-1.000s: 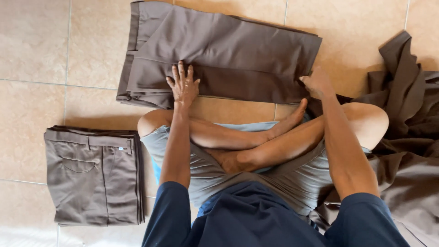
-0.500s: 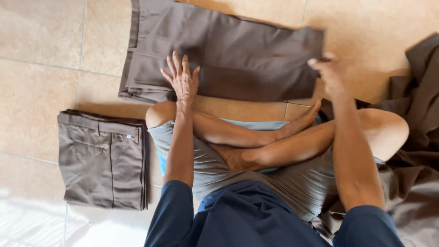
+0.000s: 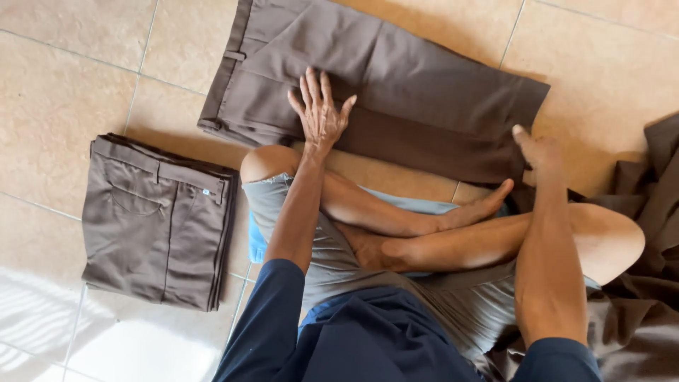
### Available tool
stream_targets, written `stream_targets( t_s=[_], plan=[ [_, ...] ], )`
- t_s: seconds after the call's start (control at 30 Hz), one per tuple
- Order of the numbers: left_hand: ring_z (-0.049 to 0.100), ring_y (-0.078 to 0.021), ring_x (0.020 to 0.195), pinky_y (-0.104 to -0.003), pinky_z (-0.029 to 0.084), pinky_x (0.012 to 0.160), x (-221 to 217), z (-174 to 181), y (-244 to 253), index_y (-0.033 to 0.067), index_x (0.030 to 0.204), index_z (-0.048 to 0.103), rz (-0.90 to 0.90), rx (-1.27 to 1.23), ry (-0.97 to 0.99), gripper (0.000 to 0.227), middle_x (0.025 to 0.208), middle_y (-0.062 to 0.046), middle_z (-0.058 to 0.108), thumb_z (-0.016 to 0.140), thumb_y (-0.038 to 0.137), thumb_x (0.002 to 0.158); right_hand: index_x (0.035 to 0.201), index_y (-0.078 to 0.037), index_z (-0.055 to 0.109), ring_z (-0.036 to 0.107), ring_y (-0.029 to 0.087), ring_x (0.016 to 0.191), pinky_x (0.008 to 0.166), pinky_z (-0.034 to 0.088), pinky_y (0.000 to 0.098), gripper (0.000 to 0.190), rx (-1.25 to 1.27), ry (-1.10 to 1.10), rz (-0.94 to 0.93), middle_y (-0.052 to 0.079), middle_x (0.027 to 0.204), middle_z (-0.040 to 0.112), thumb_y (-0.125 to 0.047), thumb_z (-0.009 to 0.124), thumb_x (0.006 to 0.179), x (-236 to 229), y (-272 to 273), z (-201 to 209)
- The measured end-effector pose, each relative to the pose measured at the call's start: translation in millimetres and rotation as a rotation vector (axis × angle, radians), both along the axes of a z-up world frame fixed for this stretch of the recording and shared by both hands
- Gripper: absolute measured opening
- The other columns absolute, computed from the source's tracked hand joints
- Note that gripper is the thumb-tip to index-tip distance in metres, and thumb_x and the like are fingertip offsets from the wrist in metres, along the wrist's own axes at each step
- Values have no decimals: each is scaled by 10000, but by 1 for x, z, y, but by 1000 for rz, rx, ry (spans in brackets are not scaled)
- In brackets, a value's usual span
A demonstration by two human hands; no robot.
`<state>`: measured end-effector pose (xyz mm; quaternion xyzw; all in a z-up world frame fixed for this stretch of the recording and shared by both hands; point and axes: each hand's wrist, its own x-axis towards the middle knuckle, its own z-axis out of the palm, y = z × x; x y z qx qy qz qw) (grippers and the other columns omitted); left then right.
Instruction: Folding brown pants and stacking them neatly while sitting on the floor.
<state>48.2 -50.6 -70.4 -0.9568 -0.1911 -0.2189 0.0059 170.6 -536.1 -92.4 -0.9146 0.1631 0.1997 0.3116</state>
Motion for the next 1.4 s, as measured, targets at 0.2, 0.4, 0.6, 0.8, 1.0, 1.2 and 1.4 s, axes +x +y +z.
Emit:
stream_targets(
  t_s=[0.2,0.4,0.6,0.8,1.0,1.2,1.4],
  plan=[
    [328,-414,1464,-705,126,1190,11,-7,5,73,1430,618,-232,26,-129,660,1548,-200,420,515,598,1044,1104,-21,730,617,92,810,762,520,223,253,332,-342,-107,3,978,718,-217,788,954,6,1,3],
    [266,-464,1489,-769,131,1169,11,-20,6,94,1517,536,-181,53,-18,761,1624,-211,288,614,651,1005,1224,14,672,676,271,934,750,572,396,565,140,45,-106,145,1139,692,-477,767,961,-4,10,11],
    [196,-466,1501,-751,109,1183,10,-20,4,97,1532,531,-135,139,-96,785,1606,-260,292,488,721,1057,723,-106,641,499,97,582,559,487,266,481,175,-317,-171,-34,689,574,-435,931,922,11,-17,-36],
    [296,-504,1461,-803,101,1105,14,-32,12,100,1426,609,-115,183,-119,804,1538,-259,432,380,764,1035,1331,-1,642,645,411,1185,923,558,490,677,178,-173,-202,259,1257,667,-362,930,836,-18,25,14],
    [263,-508,1480,-783,98,1128,13,-24,9,128,1496,542,-84,158,-90,873,1585,-275,354,368,822,996,1235,52,703,670,453,1104,791,595,528,650,-33,6,-8,268,1203,699,-470,837,871,-21,10,17],
    [227,-473,1498,-742,136,1191,1,-10,-6,70,1569,439,-232,83,89,978,1612,-266,280,741,736,920,1523,98,88,258,548,1461,1170,275,641,752,-382,-135,-55,392,1578,132,-70,670,1077,-21,48,58],
    [272,-466,1485,-744,187,1164,5,-29,-1,136,1617,380,-224,222,152,997,1621,-239,273,676,854,990,1532,-155,477,451,397,1394,1029,357,544,640,-268,-641,967,190,1565,451,-445,612,979,-54,117,44]
  ],
)
